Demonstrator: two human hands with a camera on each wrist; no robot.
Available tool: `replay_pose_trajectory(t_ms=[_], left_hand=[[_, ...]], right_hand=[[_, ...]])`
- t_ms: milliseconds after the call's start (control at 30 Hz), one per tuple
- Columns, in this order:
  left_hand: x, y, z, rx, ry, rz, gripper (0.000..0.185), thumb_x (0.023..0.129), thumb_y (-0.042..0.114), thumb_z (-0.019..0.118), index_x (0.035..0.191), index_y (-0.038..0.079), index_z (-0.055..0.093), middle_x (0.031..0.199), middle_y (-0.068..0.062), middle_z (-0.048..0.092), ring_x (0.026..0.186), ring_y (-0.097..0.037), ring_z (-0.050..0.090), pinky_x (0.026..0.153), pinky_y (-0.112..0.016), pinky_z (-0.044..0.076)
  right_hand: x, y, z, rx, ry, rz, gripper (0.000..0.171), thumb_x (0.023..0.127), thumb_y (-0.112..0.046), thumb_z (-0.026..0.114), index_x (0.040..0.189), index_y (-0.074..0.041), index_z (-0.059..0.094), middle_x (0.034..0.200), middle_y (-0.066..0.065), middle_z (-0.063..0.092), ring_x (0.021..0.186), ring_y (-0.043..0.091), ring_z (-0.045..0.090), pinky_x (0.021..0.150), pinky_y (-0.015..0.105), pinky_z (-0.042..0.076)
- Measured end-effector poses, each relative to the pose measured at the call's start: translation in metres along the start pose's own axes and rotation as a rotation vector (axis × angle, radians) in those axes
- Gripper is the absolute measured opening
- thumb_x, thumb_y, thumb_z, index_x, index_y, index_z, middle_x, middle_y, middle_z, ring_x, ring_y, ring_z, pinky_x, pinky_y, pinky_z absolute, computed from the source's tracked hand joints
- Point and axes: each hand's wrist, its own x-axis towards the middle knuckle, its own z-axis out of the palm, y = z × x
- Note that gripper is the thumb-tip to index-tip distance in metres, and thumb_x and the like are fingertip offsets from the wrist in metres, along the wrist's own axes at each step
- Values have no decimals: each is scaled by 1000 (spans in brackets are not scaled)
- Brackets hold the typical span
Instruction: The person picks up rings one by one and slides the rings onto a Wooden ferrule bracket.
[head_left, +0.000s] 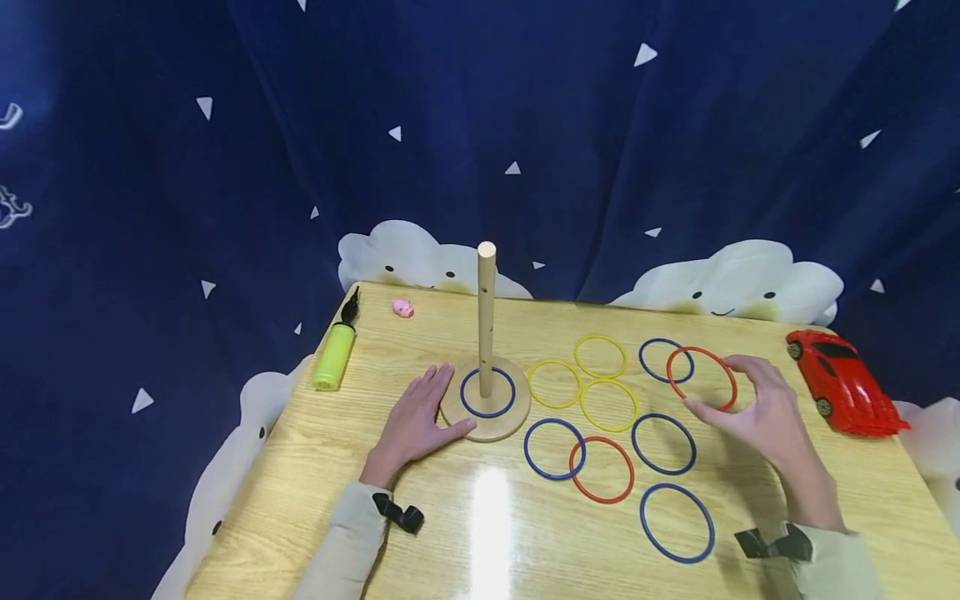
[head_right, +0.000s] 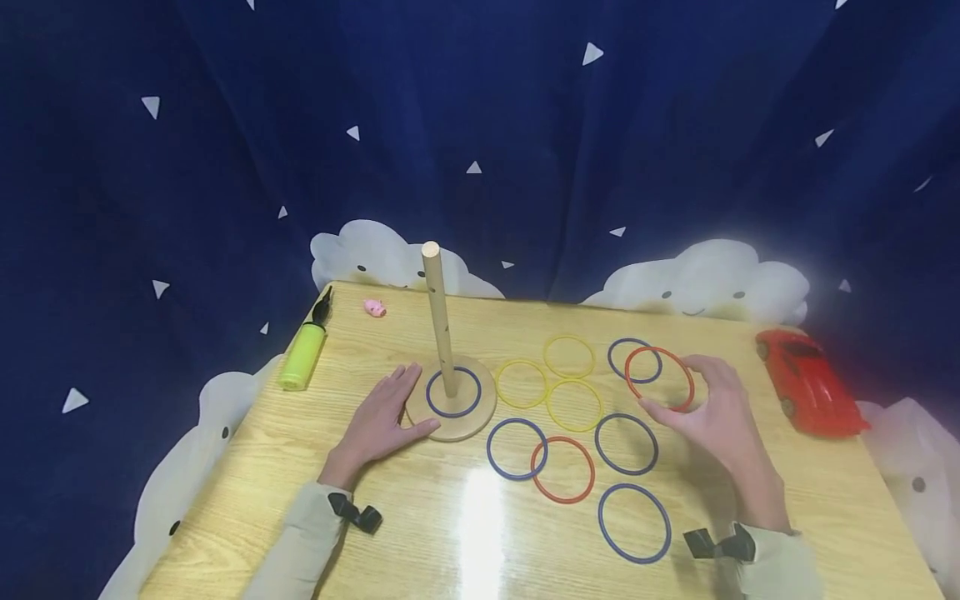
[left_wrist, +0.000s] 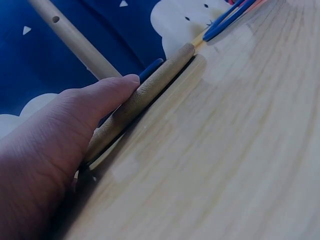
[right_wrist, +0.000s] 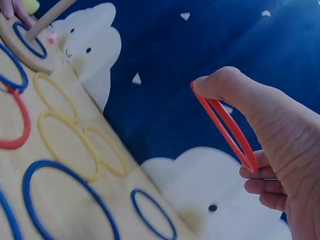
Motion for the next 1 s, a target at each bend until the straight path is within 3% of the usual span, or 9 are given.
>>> replay_pose_trajectory(t_ms=[200, 300, 500, 633, 1000], left_hand=[[1, 0, 0, 2, 7, 17, 109, 89, 81, 56, 167, 13, 25, 172, -6, 28, 160, -26, 21, 131, -45, 18], [1, 0, 0, -2, 13, 25, 109, 89, 81, 57, 167, 12, 26, 172, -6, 28, 160, -27, 22, 131, -46, 18], [2, -1, 1, -2, 5, 13, 109, 89, 82, 56, 168, 14, 23, 173, -3, 25, 160, -25, 20, 131, -44, 16], [2, 0, 0, 2, -10, 13, 109, 89, 82, 55, 168, 14, 22, 173, -3, 25, 160, -25, 19, 131, -45, 16], [0, 0, -1, 2, -14, 1, 110, 88, 83, 54, 168, 16, 22, 173, -3, 25, 161, -22, 18, 131, -44, 16]], right_hand=[[22, -25, -8, 23, 0, -71, 78, 61, -23, 101, 128, -1, 66, 131, 22, 63, 122, 40, 54, 101, 14, 33], [37, -40, -11, 56, 15, -141, 78, 57, -18, 102, 126, 0, 67, 128, 20, 65, 119, 28, 56, 99, 5, 29], [66, -70, -19, 119, 14, -269, 79, 53, -10, 101, 125, 0, 69, 125, 16, 67, 118, -9, 49, 97, 6, 34], [82, -91, -25, 128, 13, -341, 81, 50, -9, 102, 124, 0, 70, 125, 14, 69, 118, -8, 50, 92, 8, 37], [121, -149, -30, 245, 1, -493, 83, 46, -4, 102, 123, 0, 72, 122, 10, 70, 119, 2, 57, 102, 13, 42]])
